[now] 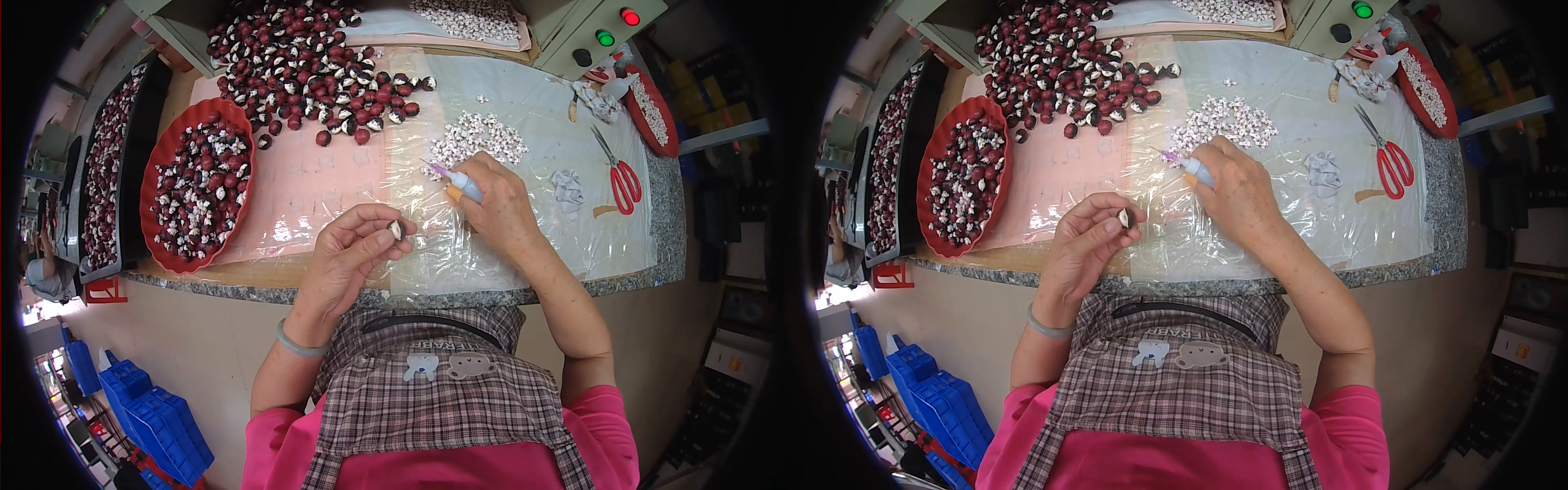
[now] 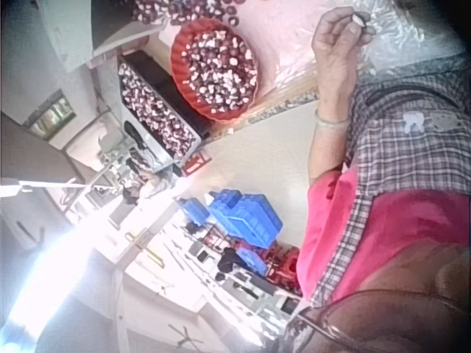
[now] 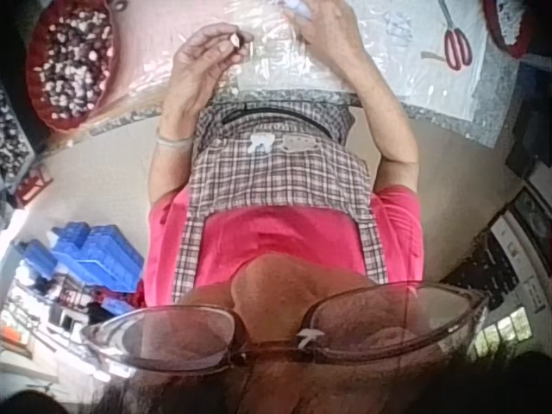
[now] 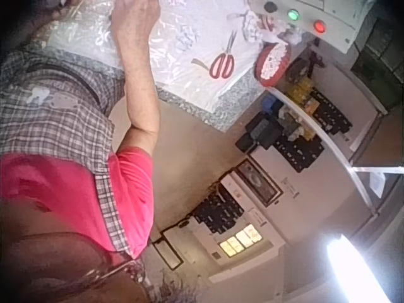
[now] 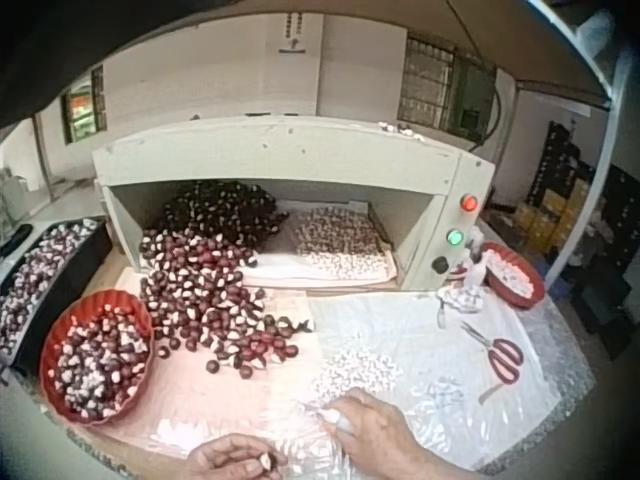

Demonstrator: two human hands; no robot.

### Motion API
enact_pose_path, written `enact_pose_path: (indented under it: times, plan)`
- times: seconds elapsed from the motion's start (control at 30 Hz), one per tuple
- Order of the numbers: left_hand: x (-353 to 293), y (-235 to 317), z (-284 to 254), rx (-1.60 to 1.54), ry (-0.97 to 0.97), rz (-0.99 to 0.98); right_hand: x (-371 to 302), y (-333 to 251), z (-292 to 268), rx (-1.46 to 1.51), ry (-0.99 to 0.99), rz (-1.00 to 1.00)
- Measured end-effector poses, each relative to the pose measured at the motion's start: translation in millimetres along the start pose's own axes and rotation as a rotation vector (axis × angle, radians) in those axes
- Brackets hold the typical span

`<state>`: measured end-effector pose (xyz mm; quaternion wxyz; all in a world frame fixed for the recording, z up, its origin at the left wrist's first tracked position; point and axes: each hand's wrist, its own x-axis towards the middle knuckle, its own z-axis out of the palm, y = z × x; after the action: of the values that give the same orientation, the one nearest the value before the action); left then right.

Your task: Applying glue to small toy components and assembling them at a factory workbench.

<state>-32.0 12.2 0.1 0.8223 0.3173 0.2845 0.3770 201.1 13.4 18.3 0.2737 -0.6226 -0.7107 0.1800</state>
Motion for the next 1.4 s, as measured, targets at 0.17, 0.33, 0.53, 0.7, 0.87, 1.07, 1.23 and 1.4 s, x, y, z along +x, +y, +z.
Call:
enact_pose_path:
  times: [0.17, 0.33, 0.53, 0.7, 0.87, 1.07, 1.23, 1.4]
  plan:
    - [-2.0, -2.1, 9.7, 0.048, 0.019, -0.001, -8.8, -13.3, -9.2, 0.514, -0.110, 0.306]
    - [-0.5, -6.8, 15.0, 0.145, 0.016, 0.047, -24.0, -38.1, -16.8, 0.813, -0.161, 0.371]
    - [-2.3, -7.5, 18.5, 0.285, 0.028, 0.068, -31.0, -39.4, -11.8, 0.892, -0.206, 0.453]
    - [-2.5, -9.6, 21.9, 0.390, 0.035, 0.115, -32.2, -37.8, -10.6, 0.889, -0.227, 0.477]
    - [-1.0, -10.7, 24.7, 0.678, 0.022, 0.275, -32.1, -30.7, -8.9, 0.922, -0.292, 0.511]
    - [-1.5, -12.1, 27.3, 0.808, 0.071, 0.343, -36.5, -29.1, 0.4, 1.010, -0.247, 0.501]
    - [-0.8, -15.8, 29.3, 0.843, 0.108, 0.393, -44.1, -25.7, 15.7, 1.114, -0.147, 0.487]
    - [-0.6, -15.0, 28.7, 0.757, 0.132, 0.355, -44.9, -30.3, 16.9, 1.105, -0.132, 0.500]
